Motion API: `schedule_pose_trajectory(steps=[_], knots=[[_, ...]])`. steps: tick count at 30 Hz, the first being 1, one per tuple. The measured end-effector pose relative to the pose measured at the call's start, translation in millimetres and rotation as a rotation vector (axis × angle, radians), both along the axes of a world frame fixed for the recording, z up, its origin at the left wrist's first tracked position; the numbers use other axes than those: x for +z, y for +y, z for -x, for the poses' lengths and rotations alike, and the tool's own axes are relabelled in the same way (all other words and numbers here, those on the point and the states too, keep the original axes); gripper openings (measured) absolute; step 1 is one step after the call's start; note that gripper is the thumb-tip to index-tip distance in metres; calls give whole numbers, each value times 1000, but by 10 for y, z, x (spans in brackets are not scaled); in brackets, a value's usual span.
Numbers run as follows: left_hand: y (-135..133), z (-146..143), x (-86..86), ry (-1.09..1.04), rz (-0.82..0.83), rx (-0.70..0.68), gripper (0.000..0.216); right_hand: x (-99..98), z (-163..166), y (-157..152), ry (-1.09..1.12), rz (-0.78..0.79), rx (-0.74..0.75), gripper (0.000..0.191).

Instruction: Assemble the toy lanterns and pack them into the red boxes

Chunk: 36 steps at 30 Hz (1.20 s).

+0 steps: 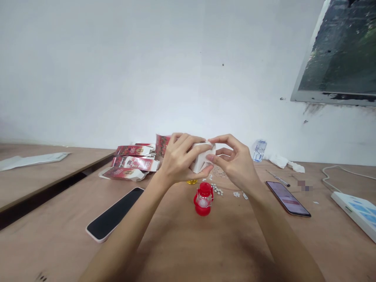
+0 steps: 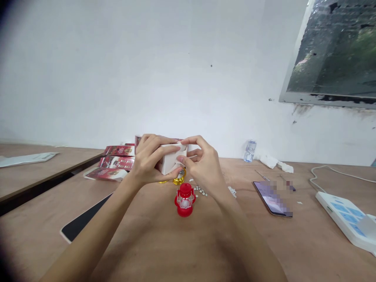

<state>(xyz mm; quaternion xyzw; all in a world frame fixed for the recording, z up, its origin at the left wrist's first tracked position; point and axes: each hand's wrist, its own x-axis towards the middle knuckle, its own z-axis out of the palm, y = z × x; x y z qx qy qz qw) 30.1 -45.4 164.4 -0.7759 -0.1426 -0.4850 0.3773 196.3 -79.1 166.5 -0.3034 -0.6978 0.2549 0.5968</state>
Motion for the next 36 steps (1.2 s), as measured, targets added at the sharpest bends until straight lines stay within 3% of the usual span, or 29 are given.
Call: schedule_pose_trajectory(steps=[6,12,21,25,29,32,36], knots=[[4,23,37,101,190,107,65,-2,-31,86,-18,17,-44,25],[17,24,28,83,215,97,47,-1,-72,116,-66,13,-52,24],[25,19,25,47,118,17,49,38,-101,66,-51,79,-28,29],[27,9,15,20,84,-45,52,41,-126,102,-50,78,69,36],[-6,-13,13,0,84,-141,56,13,-157,180,-40,146,311,47],[-49,-26,37,2,201,-118,60,-42,-138,282,5,207,392,52],[-26,28,83,-227,543,-28,56,-146,-33,406,3,-42,134,45]])
